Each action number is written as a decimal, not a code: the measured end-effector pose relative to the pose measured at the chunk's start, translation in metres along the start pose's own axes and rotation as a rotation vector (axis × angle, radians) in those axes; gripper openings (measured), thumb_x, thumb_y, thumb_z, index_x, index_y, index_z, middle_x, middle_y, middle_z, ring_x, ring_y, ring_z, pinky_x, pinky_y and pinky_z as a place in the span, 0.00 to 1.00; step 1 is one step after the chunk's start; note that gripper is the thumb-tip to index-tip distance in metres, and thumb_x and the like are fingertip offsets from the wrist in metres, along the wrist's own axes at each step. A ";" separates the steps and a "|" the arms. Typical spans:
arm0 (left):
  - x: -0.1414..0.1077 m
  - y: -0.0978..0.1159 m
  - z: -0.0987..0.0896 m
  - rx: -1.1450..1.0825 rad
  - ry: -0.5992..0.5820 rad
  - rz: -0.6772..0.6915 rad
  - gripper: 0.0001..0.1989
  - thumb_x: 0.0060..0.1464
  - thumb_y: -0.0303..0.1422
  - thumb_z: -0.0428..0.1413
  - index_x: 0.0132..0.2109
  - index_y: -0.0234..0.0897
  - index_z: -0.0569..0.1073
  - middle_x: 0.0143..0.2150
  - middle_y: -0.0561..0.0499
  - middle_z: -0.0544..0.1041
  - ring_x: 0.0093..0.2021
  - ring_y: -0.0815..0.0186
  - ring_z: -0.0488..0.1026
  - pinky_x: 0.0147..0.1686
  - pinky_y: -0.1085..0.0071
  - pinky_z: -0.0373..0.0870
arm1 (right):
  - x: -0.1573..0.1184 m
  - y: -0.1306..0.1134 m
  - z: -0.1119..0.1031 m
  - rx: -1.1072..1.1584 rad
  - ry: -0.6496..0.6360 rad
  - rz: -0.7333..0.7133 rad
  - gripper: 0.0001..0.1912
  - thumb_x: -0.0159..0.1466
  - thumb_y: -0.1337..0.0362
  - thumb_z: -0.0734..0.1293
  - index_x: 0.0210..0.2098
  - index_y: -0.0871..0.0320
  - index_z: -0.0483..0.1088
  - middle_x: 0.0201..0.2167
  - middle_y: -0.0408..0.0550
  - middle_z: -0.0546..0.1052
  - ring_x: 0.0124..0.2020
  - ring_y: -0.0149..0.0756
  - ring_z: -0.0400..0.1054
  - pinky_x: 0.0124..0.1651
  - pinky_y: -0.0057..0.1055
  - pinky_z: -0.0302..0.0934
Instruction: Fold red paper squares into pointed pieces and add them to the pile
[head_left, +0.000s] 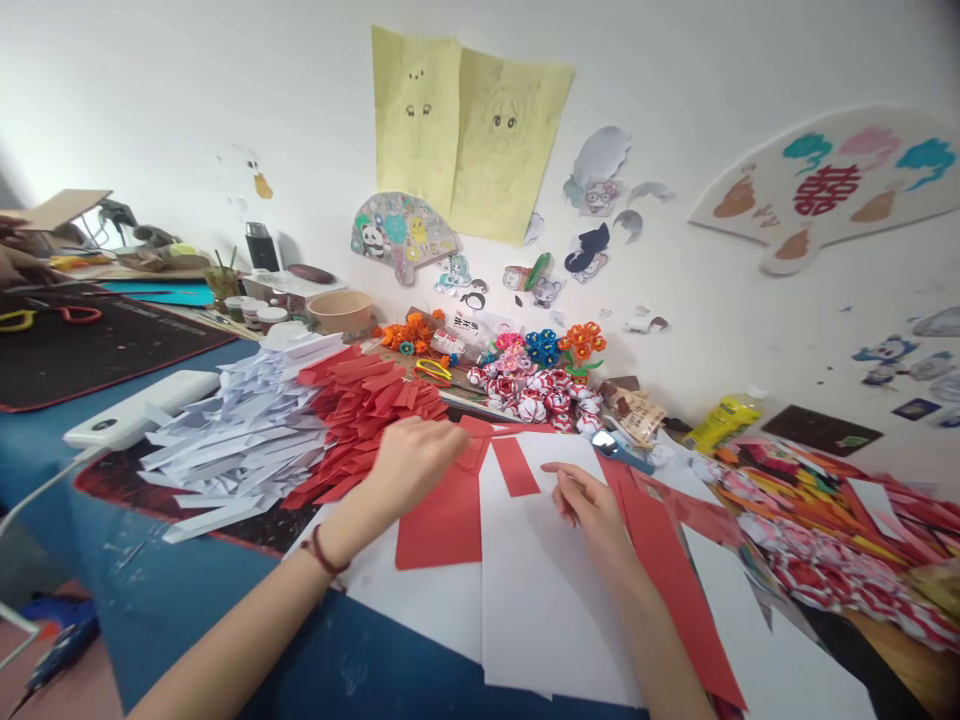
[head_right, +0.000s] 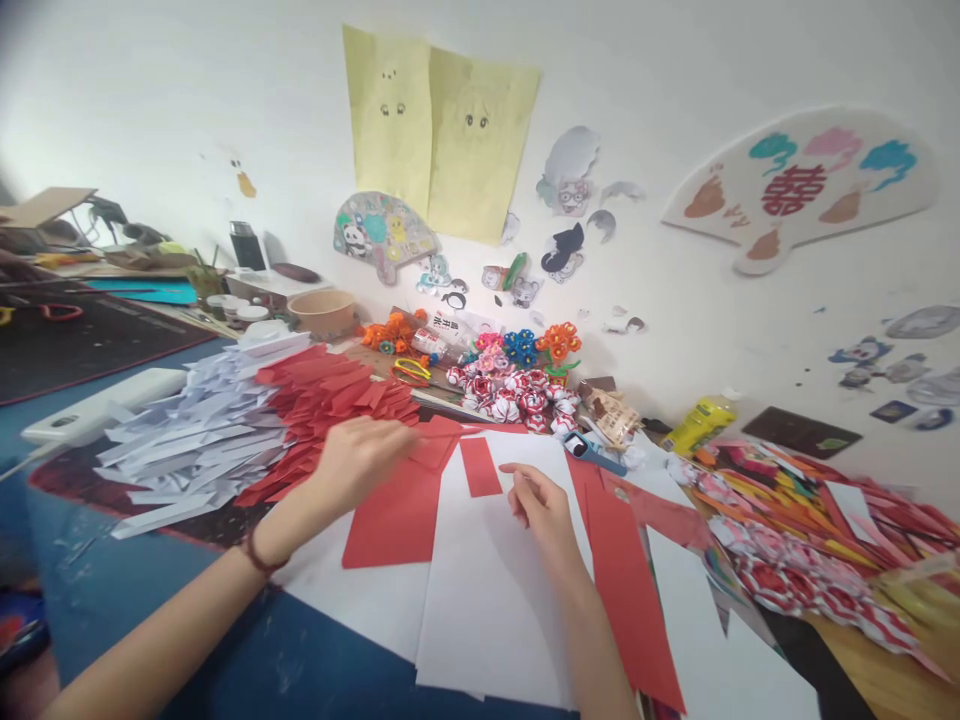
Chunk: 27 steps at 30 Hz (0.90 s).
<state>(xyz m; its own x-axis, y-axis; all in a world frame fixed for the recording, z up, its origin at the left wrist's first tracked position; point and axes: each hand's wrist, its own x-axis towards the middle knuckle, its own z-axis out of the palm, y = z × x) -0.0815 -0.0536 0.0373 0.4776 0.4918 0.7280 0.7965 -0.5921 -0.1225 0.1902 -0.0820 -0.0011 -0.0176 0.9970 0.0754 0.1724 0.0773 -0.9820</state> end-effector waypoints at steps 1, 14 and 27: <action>-0.003 -0.010 -0.008 -0.006 -0.002 -0.156 0.12 0.62 0.34 0.49 0.34 0.39 0.75 0.26 0.53 0.77 0.26 0.70 0.71 0.27 0.72 0.56 | 0.000 0.000 0.000 -0.020 0.011 0.010 0.20 0.63 0.51 0.62 0.45 0.60 0.71 0.20 0.40 0.62 0.21 0.28 0.52 0.24 0.27 0.45; -0.012 -0.080 -0.053 0.384 -0.093 -0.746 0.18 0.62 0.43 0.44 0.41 0.44 0.77 0.38 0.48 0.80 0.36 0.56 0.74 0.28 0.69 0.52 | 0.003 0.007 0.001 -0.181 -0.032 0.118 0.20 0.60 0.54 0.62 0.43 0.61 0.74 0.21 0.41 0.63 0.22 0.30 0.56 0.25 0.28 0.48; -0.018 -0.072 -0.050 0.395 -0.195 -0.805 0.20 0.62 0.45 0.42 0.41 0.40 0.74 0.39 0.46 0.78 0.37 0.56 0.73 0.29 0.68 0.53 | 0.003 0.007 0.001 -0.260 -0.059 0.092 0.20 0.60 0.55 0.61 0.42 0.62 0.75 0.20 0.42 0.64 0.22 0.31 0.59 0.26 0.28 0.50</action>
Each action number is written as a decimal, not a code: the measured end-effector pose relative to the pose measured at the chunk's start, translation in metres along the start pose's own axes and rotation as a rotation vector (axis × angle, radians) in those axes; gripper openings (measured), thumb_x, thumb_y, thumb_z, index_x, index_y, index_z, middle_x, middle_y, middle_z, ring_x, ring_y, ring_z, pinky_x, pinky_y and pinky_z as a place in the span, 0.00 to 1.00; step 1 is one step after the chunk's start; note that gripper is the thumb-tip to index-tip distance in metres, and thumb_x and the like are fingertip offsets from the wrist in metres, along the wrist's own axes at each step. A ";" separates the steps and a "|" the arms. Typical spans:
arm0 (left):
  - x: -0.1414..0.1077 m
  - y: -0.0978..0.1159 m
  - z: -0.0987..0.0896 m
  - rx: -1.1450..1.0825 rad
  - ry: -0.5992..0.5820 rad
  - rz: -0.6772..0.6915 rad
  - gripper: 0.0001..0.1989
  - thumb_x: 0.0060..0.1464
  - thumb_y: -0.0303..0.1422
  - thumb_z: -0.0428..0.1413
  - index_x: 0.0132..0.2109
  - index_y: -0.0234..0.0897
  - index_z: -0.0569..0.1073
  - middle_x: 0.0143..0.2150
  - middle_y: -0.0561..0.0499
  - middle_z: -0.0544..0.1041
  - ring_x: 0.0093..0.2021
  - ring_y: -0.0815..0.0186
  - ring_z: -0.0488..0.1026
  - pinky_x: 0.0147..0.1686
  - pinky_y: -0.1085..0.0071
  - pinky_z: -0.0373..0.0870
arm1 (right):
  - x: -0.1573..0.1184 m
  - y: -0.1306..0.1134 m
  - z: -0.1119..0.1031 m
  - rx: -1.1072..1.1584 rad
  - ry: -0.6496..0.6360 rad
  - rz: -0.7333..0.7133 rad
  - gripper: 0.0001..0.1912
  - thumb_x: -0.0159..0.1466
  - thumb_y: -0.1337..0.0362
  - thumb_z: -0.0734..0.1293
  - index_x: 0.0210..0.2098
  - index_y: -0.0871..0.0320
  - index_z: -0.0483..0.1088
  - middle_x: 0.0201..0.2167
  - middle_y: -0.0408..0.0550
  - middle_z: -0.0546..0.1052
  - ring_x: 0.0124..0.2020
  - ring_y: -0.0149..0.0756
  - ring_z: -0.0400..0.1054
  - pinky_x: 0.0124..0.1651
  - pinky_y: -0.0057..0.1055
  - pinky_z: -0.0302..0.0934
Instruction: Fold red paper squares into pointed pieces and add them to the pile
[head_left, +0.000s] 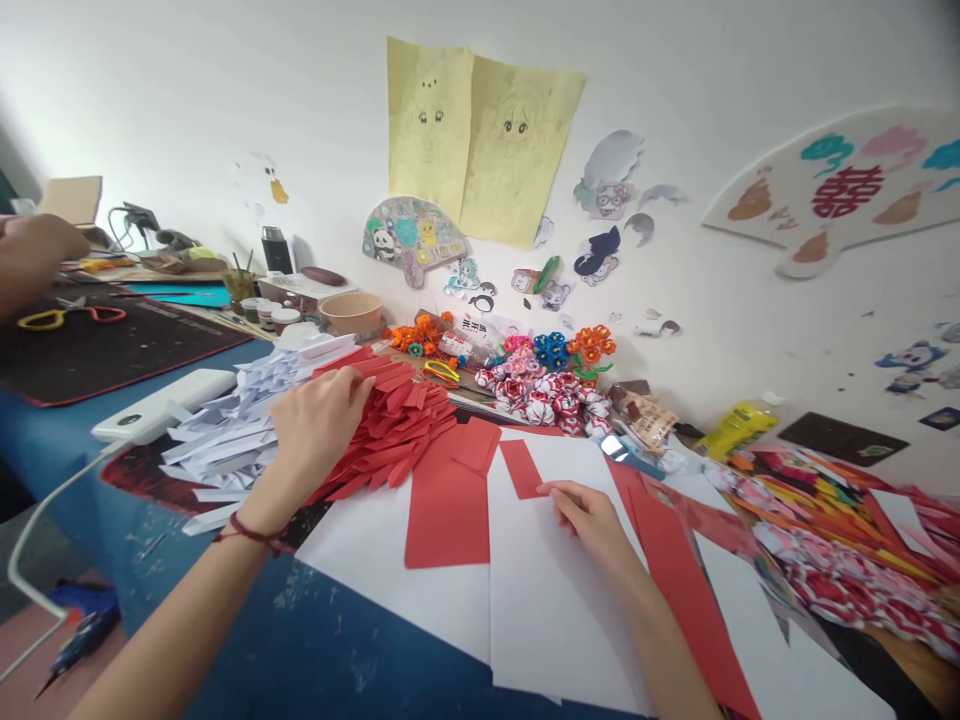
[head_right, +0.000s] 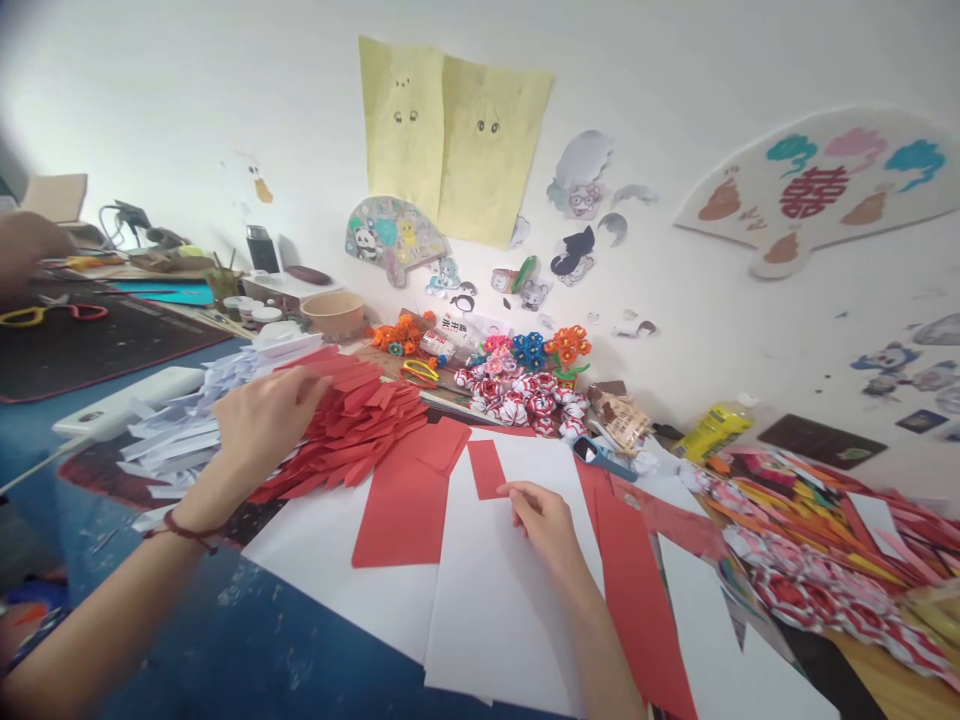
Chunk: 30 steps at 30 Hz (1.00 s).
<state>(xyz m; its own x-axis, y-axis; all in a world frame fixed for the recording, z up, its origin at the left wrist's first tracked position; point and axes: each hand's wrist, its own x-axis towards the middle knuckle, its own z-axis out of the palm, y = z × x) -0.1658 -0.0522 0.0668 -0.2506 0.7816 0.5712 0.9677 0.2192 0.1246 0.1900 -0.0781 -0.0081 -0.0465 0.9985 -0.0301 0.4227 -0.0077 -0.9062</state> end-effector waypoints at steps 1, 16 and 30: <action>-0.001 0.000 0.000 0.007 0.032 0.004 0.20 0.62 0.45 0.42 0.42 0.40 0.74 0.39 0.46 0.78 0.37 0.57 0.73 0.29 0.68 0.53 | 0.000 0.000 0.000 -0.002 -0.001 -0.001 0.20 0.60 0.55 0.61 0.42 0.62 0.75 0.20 0.42 0.64 0.22 0.31 0.59 0.26 0.28 0.50; -0.029 0.041 0.020 0.069 0.159 0.582 0.09 0.59 0.33 0.50 0.33 0.35 0.71 0.35 0.42 0.71 0.39 0.55 0.66 0.35 0.61 0.55 | -0.001 -0.003 -0.001 -0.026 -0.022 -0.014 0.20 0.60 0.54 0.61 0.40 0.62 0.76 0.20 0.43 0.65 0.22 0.32 0.59 0.26 0.28 0.51; -0.031 0.040 0.026 0.122 0.168 0.592 0.12 0.57 0.21 0.45 0.32 0.34 0.71 0.34 0.42 0.71 0.38 0.57 0.65 0.34 0.61 0.54 | -0.002 -0.007 -0.001 -0.053 -0.032 -0.028 0.19 0.60 0.55 0.61 0.39 0.61 0.77 0.19 0.42 0.66 0.21 0.30 0.59 0.26 0.28 0.52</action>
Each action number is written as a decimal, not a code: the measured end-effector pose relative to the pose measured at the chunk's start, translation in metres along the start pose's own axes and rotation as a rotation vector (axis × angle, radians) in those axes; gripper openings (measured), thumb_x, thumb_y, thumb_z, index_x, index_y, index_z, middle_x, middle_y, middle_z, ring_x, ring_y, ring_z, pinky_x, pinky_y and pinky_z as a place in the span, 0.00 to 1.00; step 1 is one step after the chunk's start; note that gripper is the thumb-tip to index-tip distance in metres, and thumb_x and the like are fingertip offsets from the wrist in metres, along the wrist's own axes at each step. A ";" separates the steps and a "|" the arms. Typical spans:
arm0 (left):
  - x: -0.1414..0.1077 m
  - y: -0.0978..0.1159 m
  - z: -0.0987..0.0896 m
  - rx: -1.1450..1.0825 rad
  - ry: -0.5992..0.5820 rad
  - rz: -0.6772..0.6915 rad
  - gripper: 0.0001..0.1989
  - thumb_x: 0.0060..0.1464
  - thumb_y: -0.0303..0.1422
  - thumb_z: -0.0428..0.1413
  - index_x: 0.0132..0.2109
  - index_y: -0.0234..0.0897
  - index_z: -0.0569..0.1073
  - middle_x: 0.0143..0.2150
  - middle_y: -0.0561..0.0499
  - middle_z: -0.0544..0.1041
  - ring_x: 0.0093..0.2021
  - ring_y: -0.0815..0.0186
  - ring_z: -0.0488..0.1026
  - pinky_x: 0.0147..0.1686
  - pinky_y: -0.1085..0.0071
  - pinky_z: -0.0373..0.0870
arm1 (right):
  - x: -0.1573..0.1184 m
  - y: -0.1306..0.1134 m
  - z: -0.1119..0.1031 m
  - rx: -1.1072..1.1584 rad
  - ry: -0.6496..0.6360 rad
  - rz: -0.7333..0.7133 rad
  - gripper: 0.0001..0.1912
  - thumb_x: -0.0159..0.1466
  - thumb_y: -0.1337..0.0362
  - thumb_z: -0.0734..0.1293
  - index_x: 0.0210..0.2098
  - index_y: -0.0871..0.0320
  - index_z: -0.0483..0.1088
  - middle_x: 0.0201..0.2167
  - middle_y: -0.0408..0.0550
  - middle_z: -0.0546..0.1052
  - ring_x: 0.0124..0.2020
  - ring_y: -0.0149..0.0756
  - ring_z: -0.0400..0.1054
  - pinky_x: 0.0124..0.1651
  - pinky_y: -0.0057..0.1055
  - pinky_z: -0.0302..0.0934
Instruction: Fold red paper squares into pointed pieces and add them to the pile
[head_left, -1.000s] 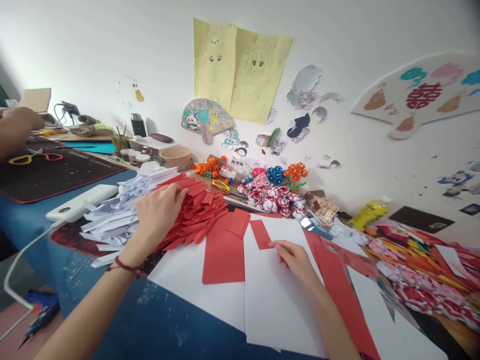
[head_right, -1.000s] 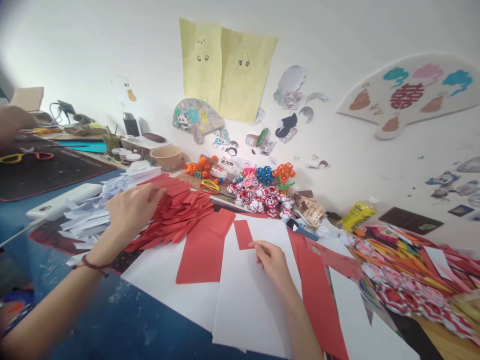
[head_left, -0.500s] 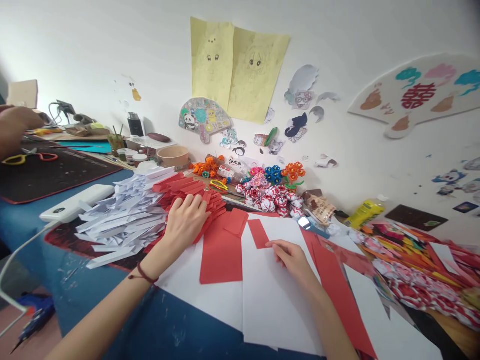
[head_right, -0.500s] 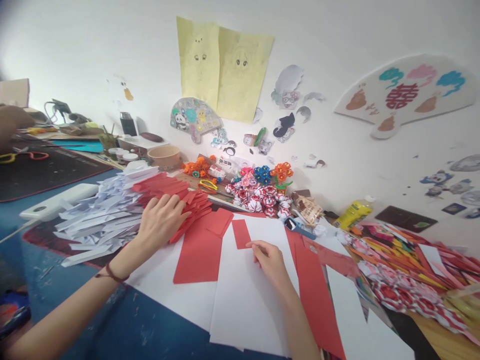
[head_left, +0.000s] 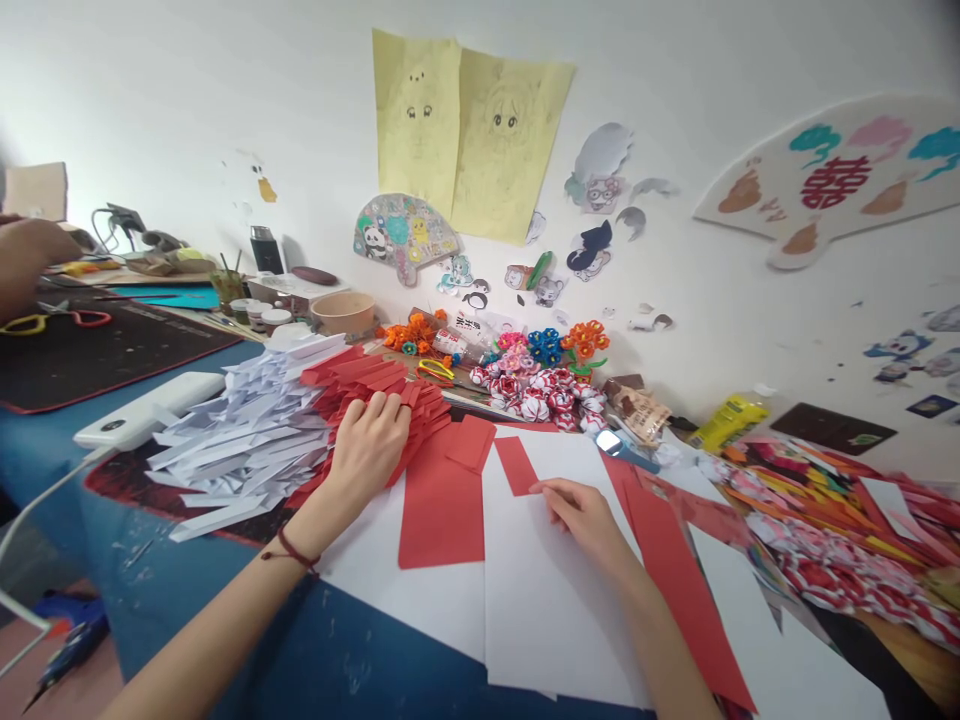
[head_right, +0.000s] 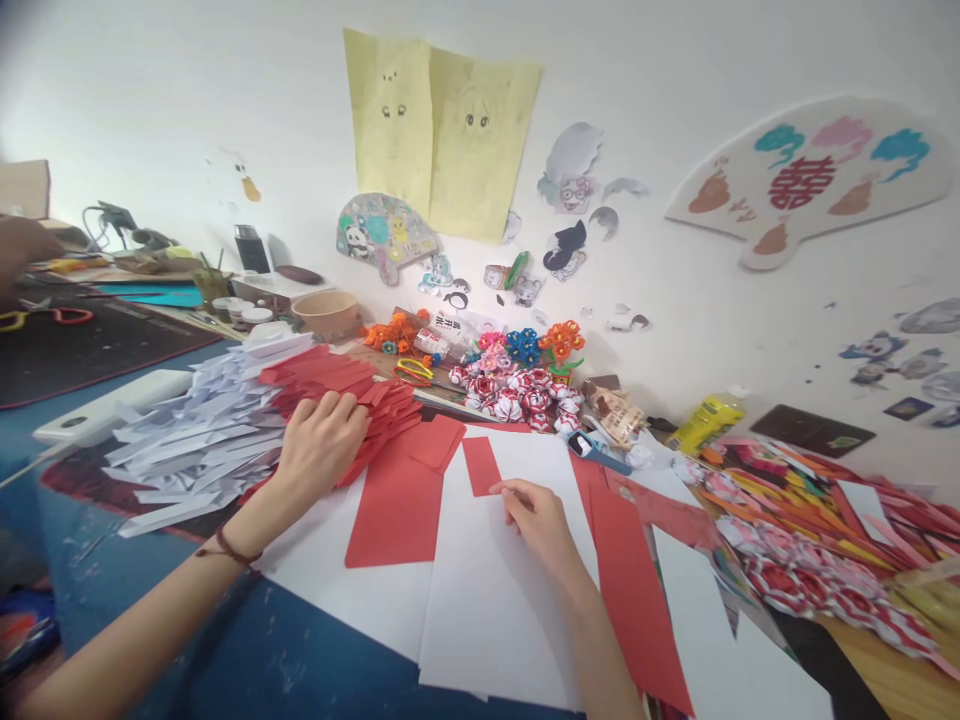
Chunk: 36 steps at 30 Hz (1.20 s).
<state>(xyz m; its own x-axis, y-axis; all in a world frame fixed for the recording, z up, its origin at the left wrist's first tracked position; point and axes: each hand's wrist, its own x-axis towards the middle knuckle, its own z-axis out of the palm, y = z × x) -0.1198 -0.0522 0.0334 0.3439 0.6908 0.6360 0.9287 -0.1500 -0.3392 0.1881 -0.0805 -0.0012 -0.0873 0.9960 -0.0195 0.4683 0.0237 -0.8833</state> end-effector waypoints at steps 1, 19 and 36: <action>0.000 0.000 0.000 -0.004 0.005 0.001 0.12 0.57 0.21 0.46 0.32 0.34 0.71 0.33 0.41 0.71 0.38 0.57 0.65 0.34 0.61 0.54 | 0.000 0.000 0.000 -0.004 -0.001 -0.002 0.19 0.60 0.55 0.61 0.39 0.61 0.77 0.19 0.42 0.66 0.21 0.31 0.59 0.27 0.28 0.52; -0.012 -0.001 0.007 -0.142 0.230 -0.070 0.09 0.58 0.29 0.50 0.32 0.37 0.73 0.28 0.47 0.71 0.34 0.62 0.66 0.33 0.63 0.54 | 0.000 0.005 0.000 -0.069 -0.018 -0.049 0.18 0.61 0.56 0.60 0.40 0.59 0.77 0.19 0.42 0.68 0.22 0.32 0.60 0.28 0.29 0.53; 0.004 -0.070 -0.015 -0.557 0.395 -0.838 0.12 0.54 0.39 0.51 0.35 0.37 0.75 0.27 0.53 0.69 0.27 0.69 0.63 0.31 0.70 0.60 | 0.000 0.003 0.000 -0.120 -0.051 -0.059 0.17 0.62 0.56 0.59 0.39 0.57 0.77 0.19 0.42 0.68 0.23 0.33 0.61 0.29 0.29 0.53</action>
<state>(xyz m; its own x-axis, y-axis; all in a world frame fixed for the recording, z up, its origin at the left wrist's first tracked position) -0.1815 -0.0495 0.0704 -0.5024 0.4617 0.7311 0.7874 -0.1051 0.6075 0.1896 -0.0809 -0.0033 -0.1609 0.9870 0.0039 0.5623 0.0949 -0.8215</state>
